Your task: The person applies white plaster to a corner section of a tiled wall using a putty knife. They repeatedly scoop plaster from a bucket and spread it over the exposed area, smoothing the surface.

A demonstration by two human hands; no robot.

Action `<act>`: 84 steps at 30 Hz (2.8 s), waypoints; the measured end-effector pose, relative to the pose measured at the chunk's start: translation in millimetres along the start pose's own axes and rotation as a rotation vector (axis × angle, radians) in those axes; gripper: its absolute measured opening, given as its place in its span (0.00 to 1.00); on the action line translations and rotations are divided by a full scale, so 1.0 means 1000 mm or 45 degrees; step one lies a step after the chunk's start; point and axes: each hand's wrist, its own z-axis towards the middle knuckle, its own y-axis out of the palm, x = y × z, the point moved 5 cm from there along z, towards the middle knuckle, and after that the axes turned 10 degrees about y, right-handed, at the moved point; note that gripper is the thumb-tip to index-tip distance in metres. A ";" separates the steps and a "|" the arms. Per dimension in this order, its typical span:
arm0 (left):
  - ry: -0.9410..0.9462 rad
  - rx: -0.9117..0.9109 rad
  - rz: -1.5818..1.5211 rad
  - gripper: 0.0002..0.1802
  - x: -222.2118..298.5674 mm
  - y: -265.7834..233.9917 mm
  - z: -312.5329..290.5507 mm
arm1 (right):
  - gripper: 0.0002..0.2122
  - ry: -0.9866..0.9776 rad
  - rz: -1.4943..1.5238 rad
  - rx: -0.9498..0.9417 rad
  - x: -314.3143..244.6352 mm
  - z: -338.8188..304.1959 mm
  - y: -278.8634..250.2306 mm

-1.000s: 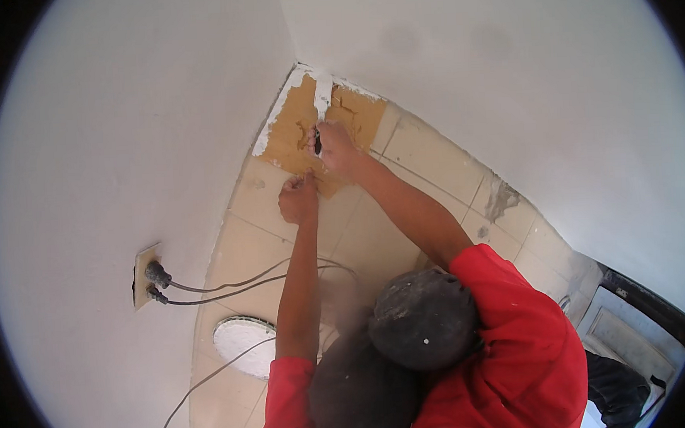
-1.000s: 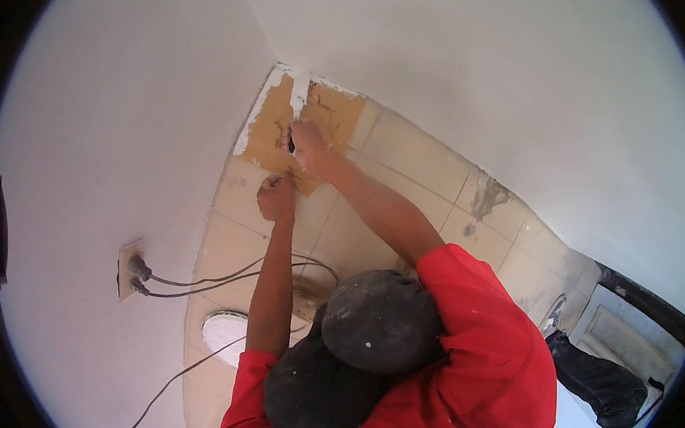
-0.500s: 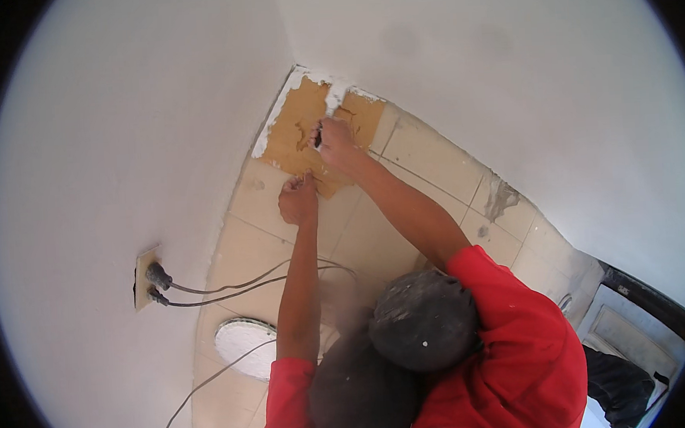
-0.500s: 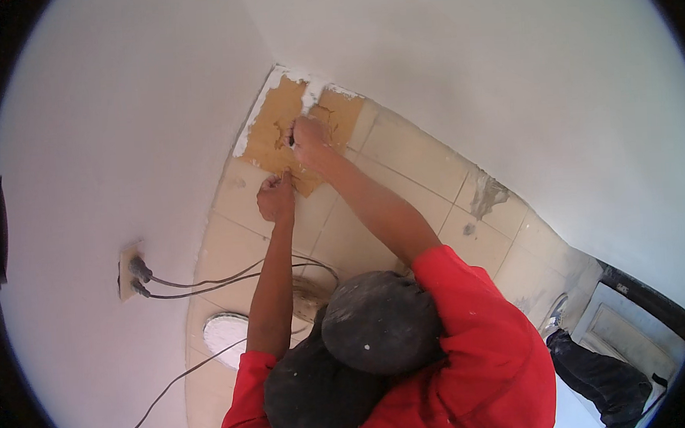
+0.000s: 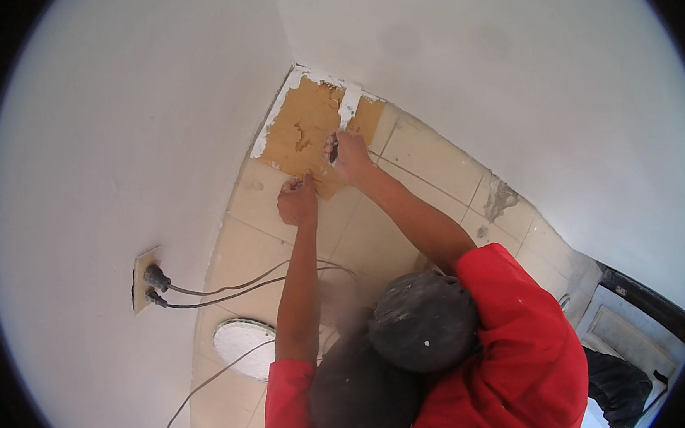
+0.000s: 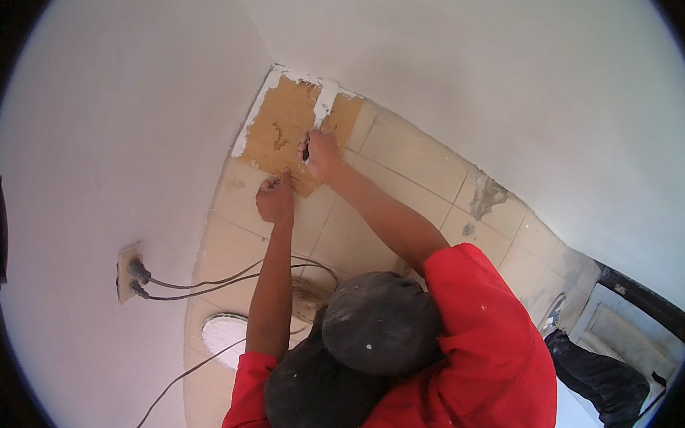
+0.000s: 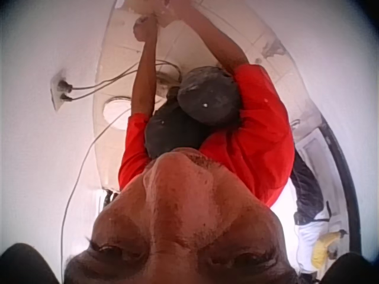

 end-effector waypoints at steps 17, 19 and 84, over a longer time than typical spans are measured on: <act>0.012 0.018 0.018 0.25 -0.002 -0.001 0.002 | 0.06 0.070 -0.098 -0.075 0.008 0.022 0.011; 0.010 0.033 0.036 0.25 -0.004 -0.002 0.000 | 0.06 0.054 -0.115 -0.094 0.007 0.025 0.014; 0.057 0.023 0.023 0.27 0.010 0.003 -0.004 | 0.07 -0.101 0.004 0.077 -0.014 0.030 -0.009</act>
